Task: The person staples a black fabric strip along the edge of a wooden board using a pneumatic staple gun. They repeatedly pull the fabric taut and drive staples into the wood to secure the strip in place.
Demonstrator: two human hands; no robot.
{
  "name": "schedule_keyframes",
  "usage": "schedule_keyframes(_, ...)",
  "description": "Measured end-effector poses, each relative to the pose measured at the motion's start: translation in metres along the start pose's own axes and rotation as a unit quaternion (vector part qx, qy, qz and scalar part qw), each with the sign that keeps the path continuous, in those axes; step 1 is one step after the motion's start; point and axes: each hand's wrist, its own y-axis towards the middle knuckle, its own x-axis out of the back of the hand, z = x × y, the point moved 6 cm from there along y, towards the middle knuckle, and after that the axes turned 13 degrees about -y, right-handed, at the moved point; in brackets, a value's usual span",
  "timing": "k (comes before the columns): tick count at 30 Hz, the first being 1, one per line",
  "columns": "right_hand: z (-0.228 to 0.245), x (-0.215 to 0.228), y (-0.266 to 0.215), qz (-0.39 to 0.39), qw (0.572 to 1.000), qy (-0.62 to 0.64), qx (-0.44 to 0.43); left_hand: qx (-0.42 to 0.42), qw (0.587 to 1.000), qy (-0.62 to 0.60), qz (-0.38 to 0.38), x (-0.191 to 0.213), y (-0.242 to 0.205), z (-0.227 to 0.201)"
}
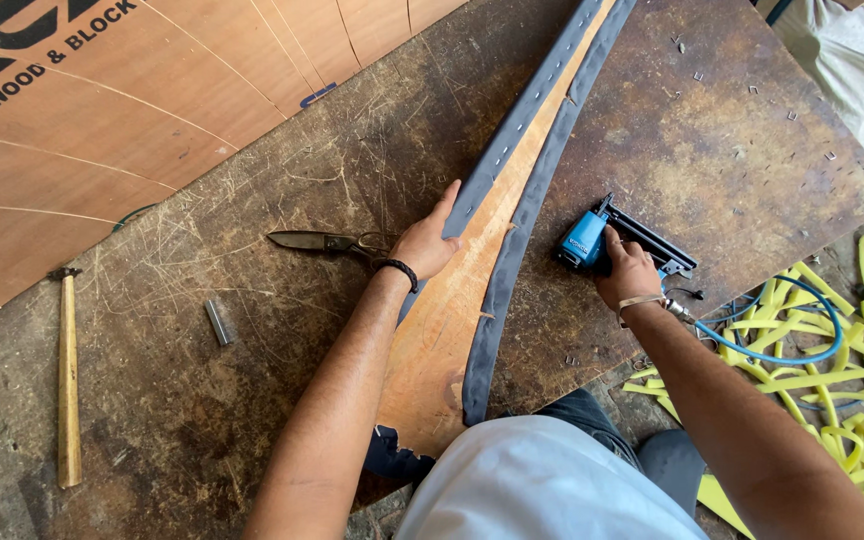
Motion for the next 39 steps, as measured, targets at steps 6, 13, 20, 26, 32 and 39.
schedule_keyframes(6, 0.002, -0.001, 0.012, 0.104, 0.994, 0.008, -0.021, 0.007, 1.0, 0.01, 0.0, 0.0, -0.004, -0.007)
schedule_keyframes(13, 0.008, 0.064, 0.014, 0.167, 0.959, 0.225, -0.027, 0.013, 1.0, 0.004, 0.0, 0.0, -0.008, -0.007)
schedule_keyframes(20, 0.072, 0.158, -0.019, 0.117, 0.894, 0.431, 0.043, -0.015, 1.0, 0.024, -0.003, 0.001, -0.005, -0.007)
schedule_keyframes(26, 0.114, 0.187, -0.014, 0.124, 0.924, 0.358, 0.047, -0.003, 0.999, 0.043, -0.005, -0.002, -0.005, -0.006)
schedule_keyframes(32, 0.098, 0.165, -0.012, 0.234, 0.786, 0.571, 0.042, -0.016, 1.0, 0.008, -0.005, 0.003, 0.004, 0.008)
schedule_keyframes(39, 0.075, 0.131, -0.035, 0.289, 0.532, 0.793, 0.063, 0.044, 0.991, -0.02, -0.123, 0.008, 0.011, 0.054)
